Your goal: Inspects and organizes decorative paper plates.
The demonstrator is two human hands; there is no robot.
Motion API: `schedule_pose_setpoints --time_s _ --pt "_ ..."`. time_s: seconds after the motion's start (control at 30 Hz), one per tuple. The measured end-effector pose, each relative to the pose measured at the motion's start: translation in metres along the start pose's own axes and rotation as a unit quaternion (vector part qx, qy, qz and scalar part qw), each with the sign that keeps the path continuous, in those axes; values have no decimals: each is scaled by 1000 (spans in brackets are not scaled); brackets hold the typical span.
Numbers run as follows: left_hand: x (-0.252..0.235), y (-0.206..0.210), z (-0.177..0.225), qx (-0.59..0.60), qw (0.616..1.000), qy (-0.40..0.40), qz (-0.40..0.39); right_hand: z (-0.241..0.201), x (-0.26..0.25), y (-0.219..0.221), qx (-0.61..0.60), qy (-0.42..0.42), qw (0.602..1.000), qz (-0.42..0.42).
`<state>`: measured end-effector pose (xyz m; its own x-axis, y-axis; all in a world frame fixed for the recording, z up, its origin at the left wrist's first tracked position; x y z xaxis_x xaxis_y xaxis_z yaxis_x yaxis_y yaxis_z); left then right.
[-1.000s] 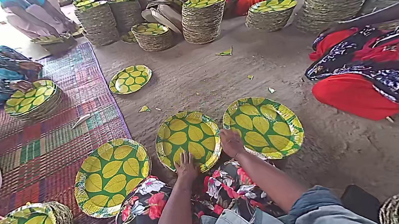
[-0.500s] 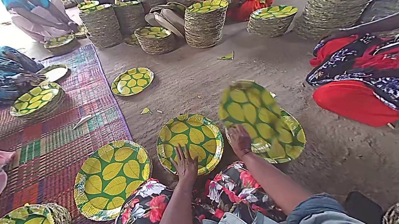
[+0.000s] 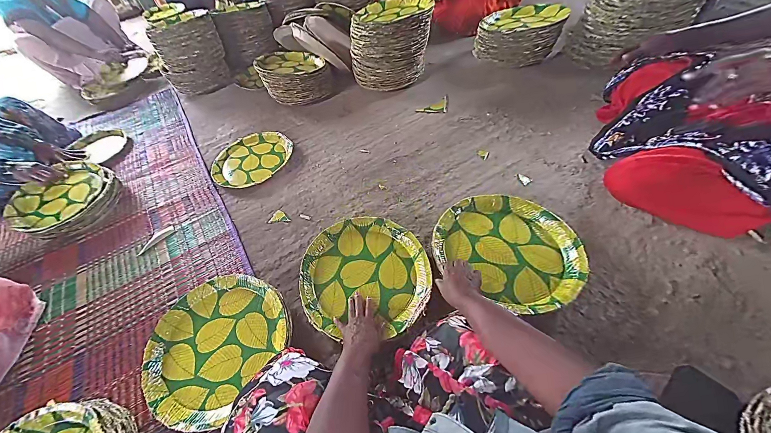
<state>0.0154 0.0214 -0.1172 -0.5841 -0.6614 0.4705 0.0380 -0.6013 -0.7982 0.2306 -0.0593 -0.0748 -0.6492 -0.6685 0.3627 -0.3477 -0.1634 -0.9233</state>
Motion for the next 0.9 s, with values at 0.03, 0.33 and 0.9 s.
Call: schedule_pose_setpoints --time_s 0.03,0.33,0.9 --pt "0 0 0 -2 1000 -1 0 0 0 1 13 24 999 -19" --pt "0 -3 0 6 1000 -1 -7 6 -6 -4 -40 62 997 38" --pt "3 2 1 -22 1000 10 7 -18 15 5 38 -209 976 43"
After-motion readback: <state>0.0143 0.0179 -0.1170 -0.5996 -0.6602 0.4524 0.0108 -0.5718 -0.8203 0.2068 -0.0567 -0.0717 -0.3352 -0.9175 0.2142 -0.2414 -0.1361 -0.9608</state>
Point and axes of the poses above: each hand's wrist, its own x-axis away from the middle knuckle, its own y-axis out of the palm, z = x × y, the point moved 3 cm from there along -x, towards the middle knuckle, and after that the axes turned 5 degrees about x, right-handed, at the moved point
